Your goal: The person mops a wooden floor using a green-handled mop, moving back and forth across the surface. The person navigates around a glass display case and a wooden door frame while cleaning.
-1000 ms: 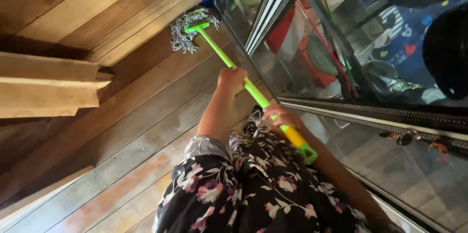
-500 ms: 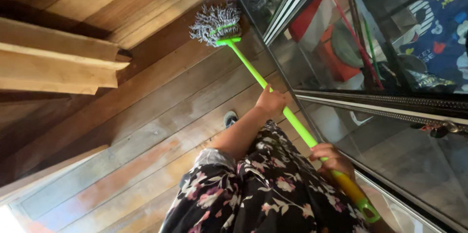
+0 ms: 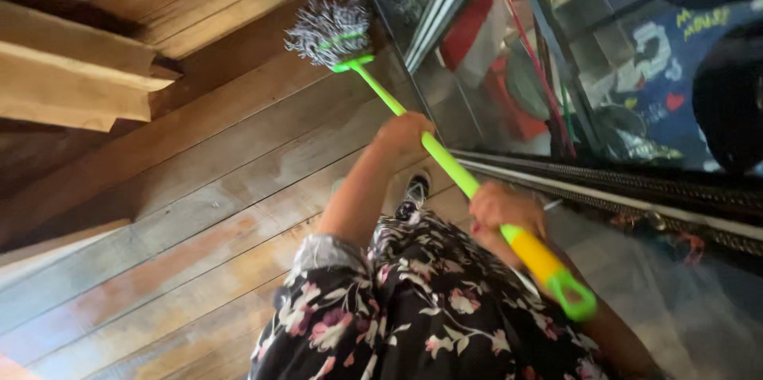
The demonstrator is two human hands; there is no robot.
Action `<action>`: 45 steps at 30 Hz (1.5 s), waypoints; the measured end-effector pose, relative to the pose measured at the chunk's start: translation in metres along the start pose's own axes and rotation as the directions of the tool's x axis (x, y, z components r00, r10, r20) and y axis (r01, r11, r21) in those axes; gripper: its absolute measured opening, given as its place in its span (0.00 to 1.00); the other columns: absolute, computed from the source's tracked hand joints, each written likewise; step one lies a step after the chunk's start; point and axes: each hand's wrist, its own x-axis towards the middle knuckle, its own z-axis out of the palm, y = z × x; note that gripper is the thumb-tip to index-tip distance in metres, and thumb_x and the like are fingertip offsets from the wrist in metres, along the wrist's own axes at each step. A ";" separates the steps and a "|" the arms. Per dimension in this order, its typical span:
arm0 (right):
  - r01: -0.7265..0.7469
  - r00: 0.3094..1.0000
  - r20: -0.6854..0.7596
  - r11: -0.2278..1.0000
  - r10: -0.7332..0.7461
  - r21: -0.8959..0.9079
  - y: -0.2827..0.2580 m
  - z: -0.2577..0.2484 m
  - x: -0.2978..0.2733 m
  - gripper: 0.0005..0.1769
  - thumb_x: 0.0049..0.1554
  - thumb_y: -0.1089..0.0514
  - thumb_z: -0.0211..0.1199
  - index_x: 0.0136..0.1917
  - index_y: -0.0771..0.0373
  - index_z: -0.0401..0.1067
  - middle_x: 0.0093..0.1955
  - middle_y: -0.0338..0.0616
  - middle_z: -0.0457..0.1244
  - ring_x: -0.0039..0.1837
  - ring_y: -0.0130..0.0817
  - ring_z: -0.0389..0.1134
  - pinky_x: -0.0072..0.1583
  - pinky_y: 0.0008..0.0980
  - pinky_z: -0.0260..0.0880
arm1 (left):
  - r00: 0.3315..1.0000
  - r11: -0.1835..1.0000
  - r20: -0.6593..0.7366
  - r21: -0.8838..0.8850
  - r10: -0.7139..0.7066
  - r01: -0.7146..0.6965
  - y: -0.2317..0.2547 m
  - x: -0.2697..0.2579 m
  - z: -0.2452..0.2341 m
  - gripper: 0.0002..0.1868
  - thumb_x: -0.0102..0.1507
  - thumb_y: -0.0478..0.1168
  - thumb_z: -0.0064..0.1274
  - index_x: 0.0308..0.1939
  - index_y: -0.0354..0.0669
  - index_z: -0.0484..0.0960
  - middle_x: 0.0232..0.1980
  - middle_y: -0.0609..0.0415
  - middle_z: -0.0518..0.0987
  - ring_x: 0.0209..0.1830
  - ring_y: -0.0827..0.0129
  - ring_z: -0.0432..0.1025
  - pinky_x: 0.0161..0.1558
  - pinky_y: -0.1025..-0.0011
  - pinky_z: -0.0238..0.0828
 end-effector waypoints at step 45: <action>-0.102 0.916 0.373 0.985 0.147 -0.136 -0.144 0.044 -0.022 0.11 0.43 0.63 0.69 0.29 0.58 0.66 0.32 0.35 0.62 0.39 0.34 0.70 0.46 0.36 0.74 | 1.000 0.983 0.009 -0.180 -0.027 0.028 0.091 -0.147 0.058 0.12 0.57 0.51 0.55 0.44 0.64 0.86 0.44 0.57 0.85 0.47 0.57 0.79 0.51 0.55 0.73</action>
